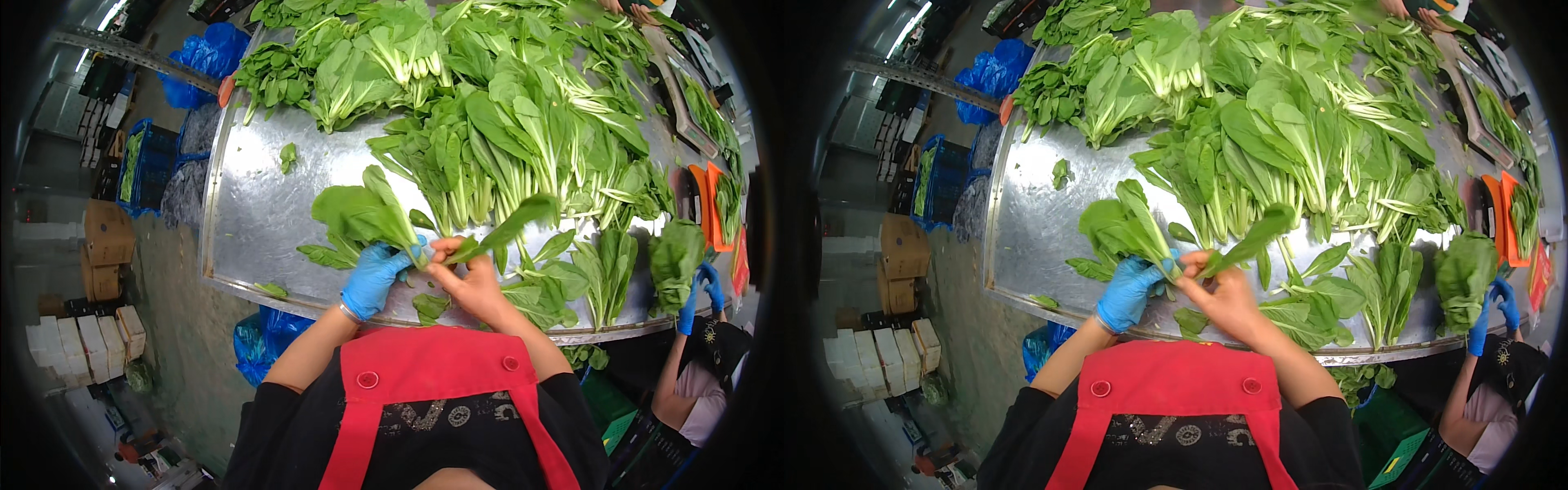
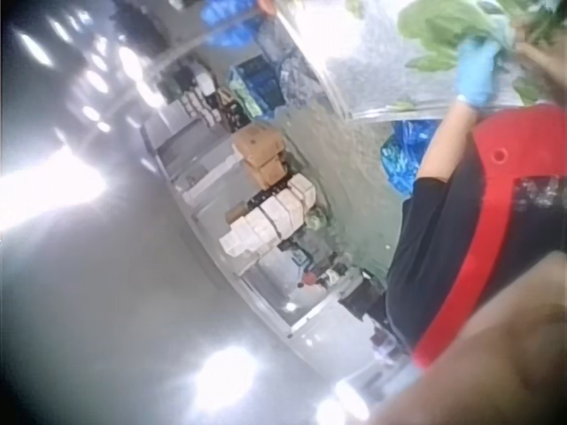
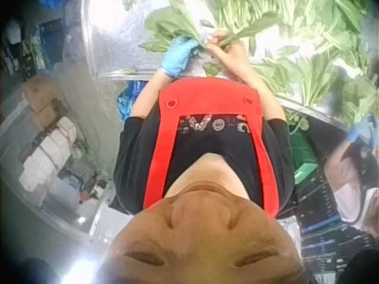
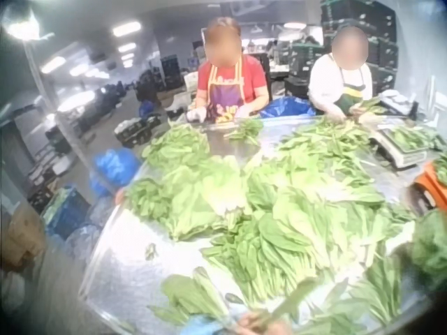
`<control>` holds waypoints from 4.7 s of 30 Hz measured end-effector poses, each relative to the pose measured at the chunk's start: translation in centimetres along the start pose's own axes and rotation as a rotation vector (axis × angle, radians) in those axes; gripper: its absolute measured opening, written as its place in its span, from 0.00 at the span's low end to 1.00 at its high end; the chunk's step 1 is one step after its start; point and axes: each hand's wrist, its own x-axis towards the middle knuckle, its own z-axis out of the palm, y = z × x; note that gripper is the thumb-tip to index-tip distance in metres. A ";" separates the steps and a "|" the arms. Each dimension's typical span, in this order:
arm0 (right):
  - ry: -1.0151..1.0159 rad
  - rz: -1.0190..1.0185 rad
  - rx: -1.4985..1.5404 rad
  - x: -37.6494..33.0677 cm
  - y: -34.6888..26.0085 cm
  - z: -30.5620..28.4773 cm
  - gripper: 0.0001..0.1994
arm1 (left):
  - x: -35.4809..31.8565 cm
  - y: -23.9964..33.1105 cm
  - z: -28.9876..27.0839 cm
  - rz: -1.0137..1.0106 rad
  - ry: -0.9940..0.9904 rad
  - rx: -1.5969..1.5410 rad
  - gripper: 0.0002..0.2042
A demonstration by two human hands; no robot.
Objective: The person trims leafy green vegetables by hand on a metal table, removing outer leaves and unwanted parts. The trimmed vegetables are placed in a pile on the table while the person continues processing the remaining bunches.
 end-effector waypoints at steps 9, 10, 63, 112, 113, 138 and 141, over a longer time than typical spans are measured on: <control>-0.099 -0.423 0.092 0.8 1.7 1.4 0.06 | 0.5 -1.6 -0.5 0.316 0.119 0.049 0.08; -0.118 -0.479 0.180 0.9 2.1 1.8 0.05 | 0.3 -1.1 -0.4 0.084 0.140 -0.228 0.08; 0.288 -0.183 -1.012 3.2 1.8 -2.6 0.16 | -0.4 -2.2 -1.2 0.109 0.258 -0.260 0.10; 0.164 0.461 0.701 0.2 2.7 1.7 0.06 | 0.2 -2.5 1.6 0.215 0.270 -0.297 0.16; 0.194 0.407 0.672 0.2 2.7 2.1 0.07 | 0.2 -2.5 1.5 0.215 0.272 -0.312 0.17; 0.077 -0.604 -0.365 -0.5 -1.0 2.0 0.07 | 0.6 -4.5 -1.4 0.255 0.211 -0.430 0.09; -0.067 -0.666 -0.299 -0.6 -1.2 1.6 0.06 | 0.1 -1.4 -2.6 0.249 0.233 -0.633 0.09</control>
